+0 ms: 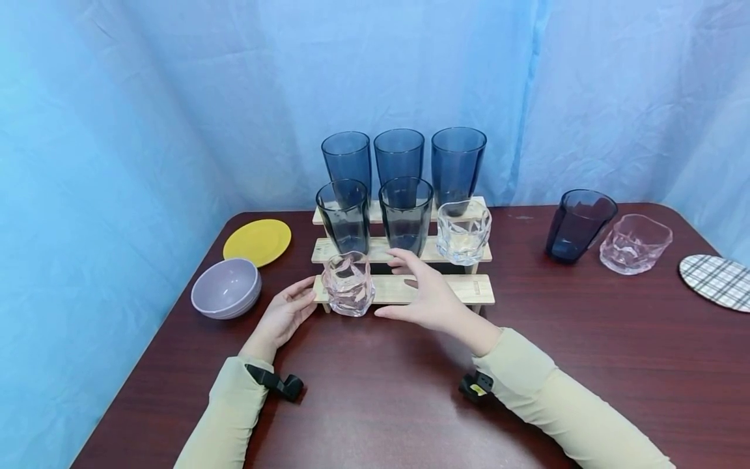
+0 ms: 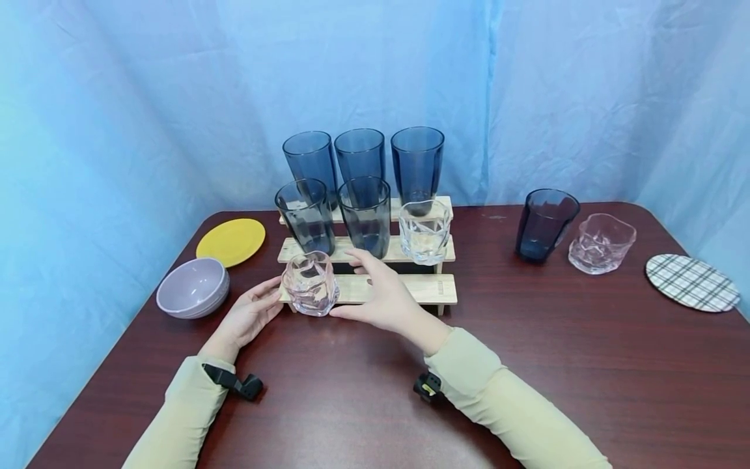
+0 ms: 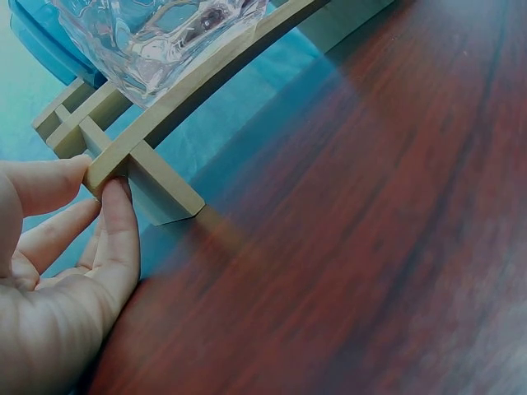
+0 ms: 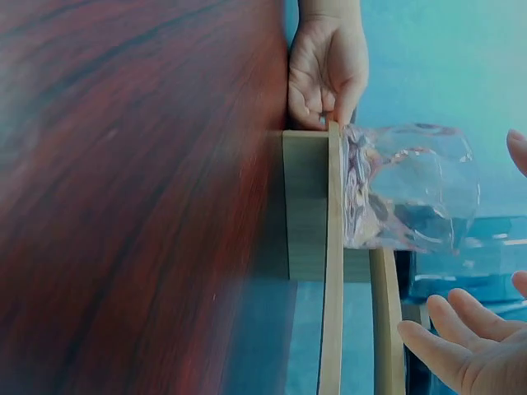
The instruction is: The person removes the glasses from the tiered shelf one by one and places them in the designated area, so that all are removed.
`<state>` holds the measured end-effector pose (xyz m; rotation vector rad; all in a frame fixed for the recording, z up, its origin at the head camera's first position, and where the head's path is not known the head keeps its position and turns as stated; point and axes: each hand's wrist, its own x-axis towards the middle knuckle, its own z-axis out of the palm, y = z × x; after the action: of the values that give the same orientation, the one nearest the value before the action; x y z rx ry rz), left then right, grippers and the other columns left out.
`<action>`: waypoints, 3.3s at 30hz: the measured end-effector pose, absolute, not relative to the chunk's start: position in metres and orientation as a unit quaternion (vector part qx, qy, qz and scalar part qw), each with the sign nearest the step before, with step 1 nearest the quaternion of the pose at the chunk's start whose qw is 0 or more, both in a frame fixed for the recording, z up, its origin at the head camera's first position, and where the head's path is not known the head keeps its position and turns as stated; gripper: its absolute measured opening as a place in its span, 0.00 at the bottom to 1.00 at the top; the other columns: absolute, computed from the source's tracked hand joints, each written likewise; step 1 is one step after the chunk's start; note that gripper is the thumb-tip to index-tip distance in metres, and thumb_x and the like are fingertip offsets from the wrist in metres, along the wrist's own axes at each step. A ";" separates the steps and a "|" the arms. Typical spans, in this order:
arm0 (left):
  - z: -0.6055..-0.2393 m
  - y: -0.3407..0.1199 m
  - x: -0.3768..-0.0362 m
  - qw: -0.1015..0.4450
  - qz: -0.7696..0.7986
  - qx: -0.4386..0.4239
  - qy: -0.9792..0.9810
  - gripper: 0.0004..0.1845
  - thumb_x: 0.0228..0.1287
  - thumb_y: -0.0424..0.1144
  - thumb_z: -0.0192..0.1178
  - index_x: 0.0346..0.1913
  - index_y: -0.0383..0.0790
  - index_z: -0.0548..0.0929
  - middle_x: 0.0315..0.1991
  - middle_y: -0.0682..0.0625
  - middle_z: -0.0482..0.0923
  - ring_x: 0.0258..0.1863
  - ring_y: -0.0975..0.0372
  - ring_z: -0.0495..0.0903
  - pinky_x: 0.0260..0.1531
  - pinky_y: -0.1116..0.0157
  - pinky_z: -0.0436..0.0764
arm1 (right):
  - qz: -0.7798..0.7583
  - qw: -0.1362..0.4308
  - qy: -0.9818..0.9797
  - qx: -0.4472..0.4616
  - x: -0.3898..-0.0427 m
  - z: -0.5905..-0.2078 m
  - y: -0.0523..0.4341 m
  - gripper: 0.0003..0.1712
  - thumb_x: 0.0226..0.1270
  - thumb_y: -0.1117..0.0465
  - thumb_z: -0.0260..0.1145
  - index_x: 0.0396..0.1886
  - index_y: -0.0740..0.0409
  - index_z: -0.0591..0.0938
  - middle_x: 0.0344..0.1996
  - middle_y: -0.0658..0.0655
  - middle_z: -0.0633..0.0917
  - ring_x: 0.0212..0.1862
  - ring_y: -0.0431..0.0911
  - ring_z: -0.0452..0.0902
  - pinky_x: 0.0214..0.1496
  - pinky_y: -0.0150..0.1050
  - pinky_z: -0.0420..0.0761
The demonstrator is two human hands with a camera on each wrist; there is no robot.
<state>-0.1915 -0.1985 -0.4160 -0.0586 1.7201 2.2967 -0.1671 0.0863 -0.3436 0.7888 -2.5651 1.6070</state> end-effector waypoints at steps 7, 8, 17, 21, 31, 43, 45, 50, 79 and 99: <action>-0.416 -0.198 -0.190 0.138 0.790 -0.018 0.598 0.29 0.71 0.25 0.44 0.72 0.29 0.51 0.39 0.57 0.76 0.37 0.72 0.78 0.42 0.77 0.77 | 0.494 0.028 -0.827 0.267 -0.173 -0.352 0.071 0.53 0.41 0.57 0.81 0.68 0.57 0.65 0.60 0.62 0.75 0.61 0.56 0.71 0.62 0.51 0.71; -0.416 -0.198 -0.190 0.137 0.789 -0.015 0.599 0.29 0.71 0.25 0.44 0.72 0.28 0.51 0.39 0.57 0.76 0.37 0.72 0.78 0.42 0.77 0.77 | 0.490 0.032 -0.830 0.266 -0.174 -0.353 0.069 0.53 0.40 0.57 0.81 0.68 0.56 0.65 0.60 0.61 0.75 0.61 0.55 0.71 0.62 0.51 0.71; -0.416 -0.199 -0.191 0.136 0.788 -0.015 0.600 0.29 0.70 0.24 0.44 0.72 0.27 0.51 0.38 0.57 0.75 0.36 0.72 0.78 0.41 0.77 0.76 | 0.511 0.053 -0.825 0.234 -0.181 -0.360 0.057 0.50 0.43 0.58 0.80 0.67 0.58 0.66 0.59 0.60 0.75 0.63 0.51 0.69 0.62 0.51 0.71; -0.416 -0.199 -0.191 0.134 0.791 -0.018 0.597 0.29 0.70 0.24 0.44 0.72 0.28 0.51 0.38 0.56 0.75 0.36 0.72 0.78 0.41 0.77 0.77 | 0.489 0.058 -0.837 0.239 -0.186 -0.363 0.053 0.50 0.44 0.55 0.79 0.67 0.58 0.65 0.58 0.61 0.76 0.62 0.52 0.70 0.63 0.50 0.71; -0.416 -0.198 -0.191 0.139 0.793 -0.023 0.592 0.29 0.70 0.24 0.45 0.72 0.30 0.52 0.39 0.56 0.76 0.37 0.71 0.79 0.42 0.76 0.77 | 0.479 0.050 -0.846 0.228 -0.192 -0.366 0.041 0.54 0.42 0.54 0.81 0.68 0.56 0.63 0.55 0.58 0.76 0.59 0.52 0.73 0.62 0.47 0.72; -0.415 -0.198 -0.191 0.141 0.792 -0.019 0.594 0.29 0.70 0.24 0.45 0.72 0.30 0.51 0.39 0.57 0.76 0.37 0.71 0.79 0.42 0.76 0.77 | 0.498 0.023 -0.836 0.229 -0.188 -0.365 0.024 0.53 0.41 0.56 0.81 0.68 0.55 0.63 0.54 0.60 0.77 0.56 0.50 0.74 0.59 0.47 0.73; -0.415 -0.198 -0.192 0.141 0.791 -0.019 0.595 0.30 0.70 0.25 0.45 0.72 0.30 0.51 0.39 0.57 0.76 0.37 0.71 0.78 0.42 0.76 0.77 | 0.503 0.023 -0.834 0.227 -0.188 -0.365 0.023 0.53 0.41 0.56 0.80 0.68 0.55 0.63 0.54 0.60 0.77 0.56 0.50 0.74 0.58 0.47 0.73; -0.414 -0.198 -0.192 0.140 0.790 -0.020 0.597 0.29 0.71 0.25 0.44 0.72 0.30 0.52 0.39 0.56 0.75 0.37 0.71 0.78 0.42 0.76 0.77 | 0.507 0.027 -0.833 0.221 -0.186 -0.365 0.022 0.52 0.43 0.56 0.80 0.68 0.54 0.63 0.55 0.60 0.77 0.56 0.50 0.74 0.57 0.47 0.74; -0.414 -0.196 -0.189 0.135 0.787 -0.032 0.602 0.29 0.70 0.24 0.44 0.72 0.28 0.52 0.38 0.56 0.74 0.36 0.71 0.78 0.40 0.77 0.77 | 0.495 0.023 -0.840 0.222 -0.180 -0.363 0.037 0.51 0.35 0.55 0.83 0.64 0.50 0.69 0.55 0.54 0.79 0.55 0.48 0.75 0.57 0.47 0.74; -0.412 -0.196 -0.190 0.132 0.780 -0.040 0.610 0.29 0.70 0.25 0.45 0.72 0.30 0.53 0.39 0.55 0.72 0.36 0.71 0.77 0.40 0.77 0.76 | 0.515 0.020 -0.825 0.230 -0.175 -0.363 0.065 0.52 0.31 0.58 0.84 0.63 0.50 0.71 0.51 0.52 0.81 0.53 0.47 0.76 0.58 0.47 0.73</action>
<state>-0.1900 -0.1962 -0.4120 -0.1149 1.7711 2.2639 -0.1753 0.0647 -0.3631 0.7124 -2.5608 1.5994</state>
